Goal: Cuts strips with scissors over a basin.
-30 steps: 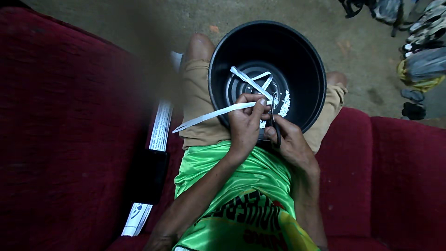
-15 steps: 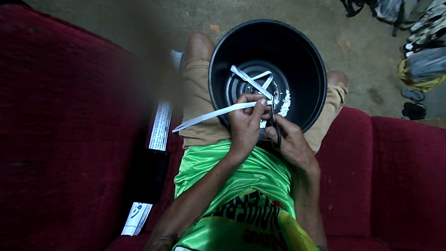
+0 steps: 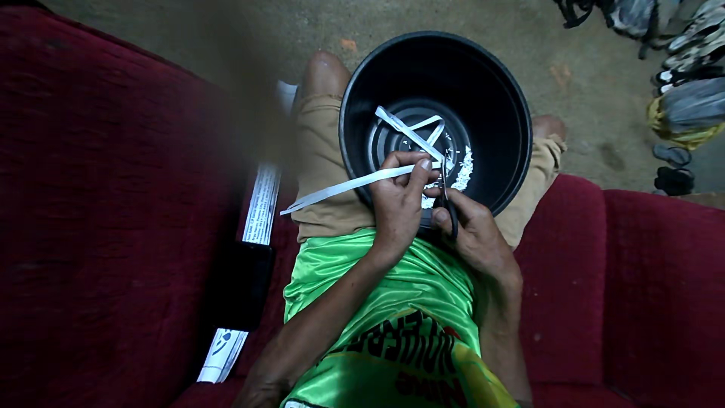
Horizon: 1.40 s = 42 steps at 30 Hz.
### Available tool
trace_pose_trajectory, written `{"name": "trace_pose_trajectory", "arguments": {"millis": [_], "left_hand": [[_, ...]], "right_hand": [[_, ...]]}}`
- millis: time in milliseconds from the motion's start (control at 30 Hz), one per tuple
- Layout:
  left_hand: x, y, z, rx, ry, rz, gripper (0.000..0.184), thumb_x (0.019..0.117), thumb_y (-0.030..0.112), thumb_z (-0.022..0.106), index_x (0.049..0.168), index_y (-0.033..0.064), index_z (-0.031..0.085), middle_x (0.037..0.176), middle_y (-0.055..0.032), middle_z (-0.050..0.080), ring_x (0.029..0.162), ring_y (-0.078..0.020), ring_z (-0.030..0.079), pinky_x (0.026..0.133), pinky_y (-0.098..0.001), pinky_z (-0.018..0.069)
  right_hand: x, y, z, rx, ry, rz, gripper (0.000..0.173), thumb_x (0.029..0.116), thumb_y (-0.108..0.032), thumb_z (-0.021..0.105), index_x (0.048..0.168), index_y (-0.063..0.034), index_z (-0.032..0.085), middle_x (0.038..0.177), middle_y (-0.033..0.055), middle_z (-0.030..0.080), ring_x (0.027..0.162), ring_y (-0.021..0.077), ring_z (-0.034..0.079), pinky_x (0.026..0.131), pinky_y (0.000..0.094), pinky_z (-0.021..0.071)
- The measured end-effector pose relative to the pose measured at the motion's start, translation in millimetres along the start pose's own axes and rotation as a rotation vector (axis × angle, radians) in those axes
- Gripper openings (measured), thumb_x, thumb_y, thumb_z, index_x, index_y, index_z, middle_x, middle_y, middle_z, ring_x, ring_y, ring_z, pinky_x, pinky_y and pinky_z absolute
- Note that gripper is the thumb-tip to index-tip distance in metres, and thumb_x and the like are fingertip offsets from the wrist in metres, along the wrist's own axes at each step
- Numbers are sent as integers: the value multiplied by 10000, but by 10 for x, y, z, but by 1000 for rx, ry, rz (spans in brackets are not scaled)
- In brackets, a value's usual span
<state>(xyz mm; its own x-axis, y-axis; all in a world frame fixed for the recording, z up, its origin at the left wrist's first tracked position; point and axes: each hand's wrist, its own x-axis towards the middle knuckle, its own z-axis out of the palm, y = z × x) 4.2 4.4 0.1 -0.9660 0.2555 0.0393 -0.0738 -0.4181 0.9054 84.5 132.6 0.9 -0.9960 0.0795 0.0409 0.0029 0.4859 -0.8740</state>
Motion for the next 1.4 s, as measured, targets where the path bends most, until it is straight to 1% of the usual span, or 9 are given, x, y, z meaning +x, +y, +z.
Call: {"name": "trace_pose_trajectory", "arguments": {"millis": [133,300,567,700,800,867,1033,1167,1400], "left_hand": [[59,-50,23,-57,41,34,84,1006,-12,592,1086,-32,611,925,-117,715,784,-182,732,758,-329,638],[-13,-6,11,-7,-14,-3,99,1032,47,588,1123,20,612,952,-80,699,785,-137,713,740,-285,623],[-13,-24,18,-25,-20,5,95,1037,45,578,1120,14,612,958,-89,697,783,-144,713,740,-294,625],[-13,-19,16,-10,-19,1,91,1037,44,575,1116,13,610,949,-90,700,775,-146,717,735,-300,629],[-12,-13,18,-1,-16,13,95,1032,39,584,1119,15,614,955,-83,698,780,-136,712,730,-285,624],[-14,-8,18,-2,-14,10,96,1033,42,584,1121,17,614,966,-83,700,792,-140,720,737,-289,630],[-11,13,11,-5,-11,2,108,1038,54,581,1137,23,611,968,-76,707,797,-135,727,737,-282,631],[-36,25,10,18,-36,-11,112,1038,78,594,1143,45,611,917,-74,686,724,-118,684,660,-247,600],[-12,-4,28,-3,-20,10,95,1031,50,592,1118,20,617,927,-76,686,756,-119,693,701,-255,607]], "right_hand": [[9,-25,-3,-33,-27,2,490,1009,-505,563,1304,-119,629,736,-50,571,573,44,509,513,233,462],[25,-26,6,-59,-14,-6,472,1014,-508,552,1278,-127,639,726,-59,561,564,30,495,510,219,448],[34,-17,6,-51,-5,-20,425,1019,-464,566,1266,-126,640,718,-62,561,555,31,488,503,213,439],[32,-6,11,-34,15,-39,364,1033,-398,571,1236,-107,651,725,-43,564,553,42,494,501,220,447],[22,4,23,1,27,-39,321,1040,-323,575,1266,-111,659,727,-25,576,546,59,506,495,231,462],[15,1,24,5,22,-27,334,1043,-345,565,1272,-119,655,729,-22,578,549,67,513,492,240,467],[1,-18,5,-20,-31,7,504,1014,-529,543,1315,-134,628,753,-47,592,581,46,529,520,238,481],[22,-18,15,-41,-26,-15,501,1003,-542,564,1266,-124,642,742,-51,570,577,34,506,515,222,457],[30,-29,20,-44,-11,-26,471,1013,-517,558,1253,-120,639,734,-53,570,567,33,506,508,218,458]]}}
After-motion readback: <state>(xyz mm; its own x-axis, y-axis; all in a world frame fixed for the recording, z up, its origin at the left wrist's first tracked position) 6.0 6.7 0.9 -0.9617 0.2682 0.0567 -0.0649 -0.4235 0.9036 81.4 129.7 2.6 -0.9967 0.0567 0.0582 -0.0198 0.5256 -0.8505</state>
